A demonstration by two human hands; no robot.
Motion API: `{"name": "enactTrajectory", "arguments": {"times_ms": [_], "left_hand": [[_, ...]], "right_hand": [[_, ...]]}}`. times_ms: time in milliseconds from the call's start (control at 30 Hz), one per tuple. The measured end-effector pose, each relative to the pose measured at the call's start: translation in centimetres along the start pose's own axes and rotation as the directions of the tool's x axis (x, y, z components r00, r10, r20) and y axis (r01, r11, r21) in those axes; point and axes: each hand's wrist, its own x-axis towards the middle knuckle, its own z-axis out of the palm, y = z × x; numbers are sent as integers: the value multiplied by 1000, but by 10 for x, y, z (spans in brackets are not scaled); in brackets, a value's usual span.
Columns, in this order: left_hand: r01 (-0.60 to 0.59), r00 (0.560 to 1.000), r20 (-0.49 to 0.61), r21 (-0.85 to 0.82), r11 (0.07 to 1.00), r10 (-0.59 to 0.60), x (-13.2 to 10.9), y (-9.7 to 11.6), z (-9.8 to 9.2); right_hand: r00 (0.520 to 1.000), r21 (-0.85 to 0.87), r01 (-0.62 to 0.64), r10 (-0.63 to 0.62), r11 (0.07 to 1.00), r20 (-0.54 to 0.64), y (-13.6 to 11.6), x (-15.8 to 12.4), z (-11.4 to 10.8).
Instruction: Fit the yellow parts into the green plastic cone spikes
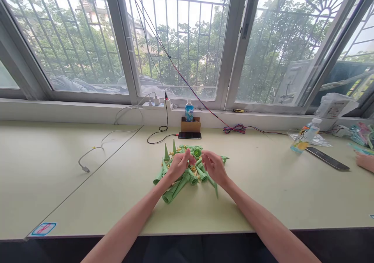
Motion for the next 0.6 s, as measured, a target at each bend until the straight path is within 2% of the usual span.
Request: {"name": "enactTrajectory", "arguments": {"times_ms": [333,600], "left_hand": [[31,999,10,32,999,-31,-1,3,-1],[-8,1000,9,101,995,7,-2,0,-2]], "right_hand": [[998,4,-35,34,999,59,-5,0,-2],[997,18,-23,21,1000,81,-9,1,-2]]}}
